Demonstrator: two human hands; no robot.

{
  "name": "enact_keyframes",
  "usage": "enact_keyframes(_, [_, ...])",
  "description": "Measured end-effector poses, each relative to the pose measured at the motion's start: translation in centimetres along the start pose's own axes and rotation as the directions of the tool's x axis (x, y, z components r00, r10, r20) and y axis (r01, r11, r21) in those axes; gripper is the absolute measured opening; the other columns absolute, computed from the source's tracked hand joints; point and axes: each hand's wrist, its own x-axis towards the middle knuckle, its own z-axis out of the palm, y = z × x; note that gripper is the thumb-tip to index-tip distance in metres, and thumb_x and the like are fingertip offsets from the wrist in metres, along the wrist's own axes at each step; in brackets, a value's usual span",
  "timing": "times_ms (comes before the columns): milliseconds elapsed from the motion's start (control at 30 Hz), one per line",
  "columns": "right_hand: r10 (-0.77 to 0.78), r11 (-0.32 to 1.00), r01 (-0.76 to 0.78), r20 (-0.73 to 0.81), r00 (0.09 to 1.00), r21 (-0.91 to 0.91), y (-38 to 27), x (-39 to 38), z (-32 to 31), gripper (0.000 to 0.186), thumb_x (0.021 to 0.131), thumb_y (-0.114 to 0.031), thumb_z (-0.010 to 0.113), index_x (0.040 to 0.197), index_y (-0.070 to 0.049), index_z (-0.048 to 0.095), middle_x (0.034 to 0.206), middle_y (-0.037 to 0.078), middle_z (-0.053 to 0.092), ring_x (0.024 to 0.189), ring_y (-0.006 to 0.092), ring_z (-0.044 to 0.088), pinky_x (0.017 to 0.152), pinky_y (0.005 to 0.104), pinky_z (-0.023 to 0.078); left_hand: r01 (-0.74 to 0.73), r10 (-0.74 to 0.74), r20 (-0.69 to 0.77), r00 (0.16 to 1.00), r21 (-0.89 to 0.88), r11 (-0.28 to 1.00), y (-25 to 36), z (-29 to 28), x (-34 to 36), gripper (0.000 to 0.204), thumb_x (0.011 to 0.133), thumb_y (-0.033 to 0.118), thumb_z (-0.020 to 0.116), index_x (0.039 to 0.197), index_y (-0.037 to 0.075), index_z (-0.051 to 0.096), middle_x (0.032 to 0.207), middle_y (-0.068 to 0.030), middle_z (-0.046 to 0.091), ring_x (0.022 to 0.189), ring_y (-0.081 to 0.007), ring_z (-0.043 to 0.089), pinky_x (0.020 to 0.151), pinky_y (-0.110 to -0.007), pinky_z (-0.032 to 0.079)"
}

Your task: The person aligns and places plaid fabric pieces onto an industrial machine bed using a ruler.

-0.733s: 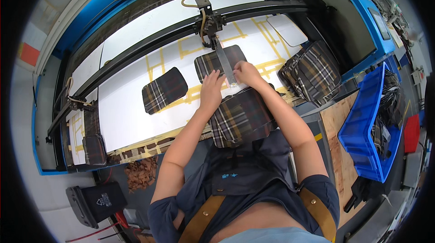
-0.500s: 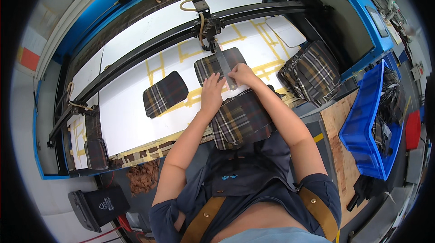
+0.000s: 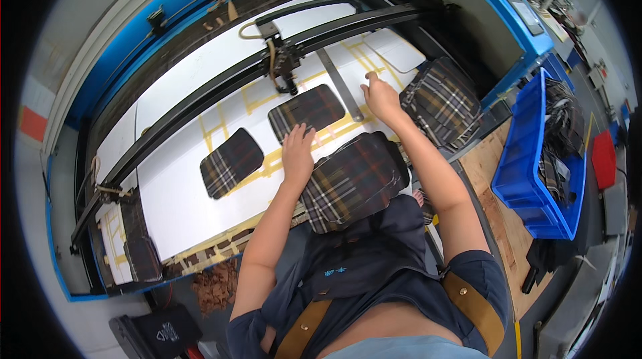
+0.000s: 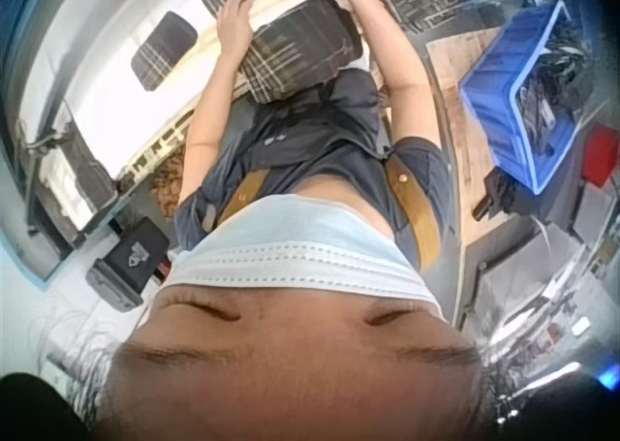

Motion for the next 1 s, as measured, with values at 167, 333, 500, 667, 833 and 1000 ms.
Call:
enact_keyframes(167, [-0.179, 0.952, 0.268, -0.438, 0.881, 0.149, -2.4, 0.7, -16.1, 0.019, 0.094, -0.014, 0.062, 0.109, -0.004, 0.065, 0.086, 0.016, 0.067, 0.078, 0.0330, 0.066, 0.071, 0.0416, 0.052, 0.033, -0.033, -0.035, 0.999, 0.000, 0.999, -0.6, -0.3, -0.4, 0.042, 0.086, 0.000, 0.051, 0.124, 0.007, 0.065, 0.136, -0.0174, 0.057, 0.131, -0.0368, 0.048, 0.112, -0.052, 0.034])
enact_keyframes(333, [-0.201, 0.964, 0.254, -0.823, 0.531, -0.071, 6.0, 5.1, -31.6, 0.015, 0.093, -0.009, 0.059, 0.102, -0.003, 0.069, 0.093, 0.015, 0.068, 0.083, 0.0301, 0.065, 0.077, 0.0375, 0.050, 0.035, -0.037, -0.078, 0.996, -0.028, 0.999, 0.2, -1.1, -0.4, 0.038, 0.082, -0.006, 0.054, 0.115, 0.004, 0.070, 0.129, -0.0190, 0.059, 0.124, -0.0387, 0.052, 0.106, -0.048, 0.040])
enact_keyframes(500, [0.091, 0.855, -0.398, -0.661, 0.745, -0.331, 24.8, 10.2, -39.2, 0.041, 0.088, -0.006, 0.050, 0.126, -0.019, 0.059, 0.113, 0.018, 0.065, 0.106, 0.0398, 0.061, 0.094, 0.0492, 0.047, 0.032, -0.065, -0.132, 0.989, -0.235, 0.971, 2.2, -3.3, 0.8, 0.037, 0.076, -0.009, 0.050, 0.104, 0.005, 0.070, 0.116, -0.0166, 0.061, 0.115, -0.0370, 0.054, 0.102, -0.045, 0.041])
enact_keyframes(667, [0.372, 0.796, -0.548, -0.507, 0.778, -0.257, 28.0, 12.0, -38.3, 0.049, 0.089, -0.011, 0.049, 0.130, -0.037, 0.053, 0.132, 0.019, 0.055, 0.125, 0.0406, 0.052, 0.101, 0.0541, 0.043, -0.023, -0.024, -0.182, 0.983, -0.250, 0.968, 3.1, -3.6, 0.4, 0.033, 0.075, -0.010, 0.052, 0.097, 0.006, 0.070, 0.115, -0.0120, 0.062, 0.115, -0.0347, 0.054, 0.102, -0.047, 0.039])
enact_keyframes(833, [0.362, 0.780, -0.521, -0.429, 0.827, -0.347, 27.8, 11.9, -39.4, 0.046, 0.091, -0.014, 0.046, 0.129, -0.040, 0.053, 0.133, 0.022, 0.054, 0.125, 0.0428, 0.053, 0.102, 0.0518, 0.044, -0.070, 0.019, -0.188, 0.982, -0.269, 0.961, 3.3, -3.3, 0.6, 0.031, 0.074, -0.010, 0.052, 0.094, 0.007, 0.070, 0.115, -0.0106, 0.063, 0.115, -0.0337, 0.055, 0.101, -0.046, 0.039])
enact_keyframes(1000, [0.166, 0.852, -0.490, -0.790, 0.590, -0.186, 29.0, 10.2, -39.6, 0.044, 0.085, -0.009, 0.054, 0.129, -0.009, 0.054, 0.125, 0.023, 0.059, 0.118, 0.0448, 0.055, 0.099, 0.0517, 0.044, -0.149, 0.084, -0.219, 0.972, -0.299, 0.943, 4.8, -4.1, 1.7, 0.033, 0.073, -0.010, 0.051, 0.096, 0.007, 0.068, 0.112, -0.0115, 0.064, 0.111, -0.0337, 0.057, 0.098, -0.045, 0.040])
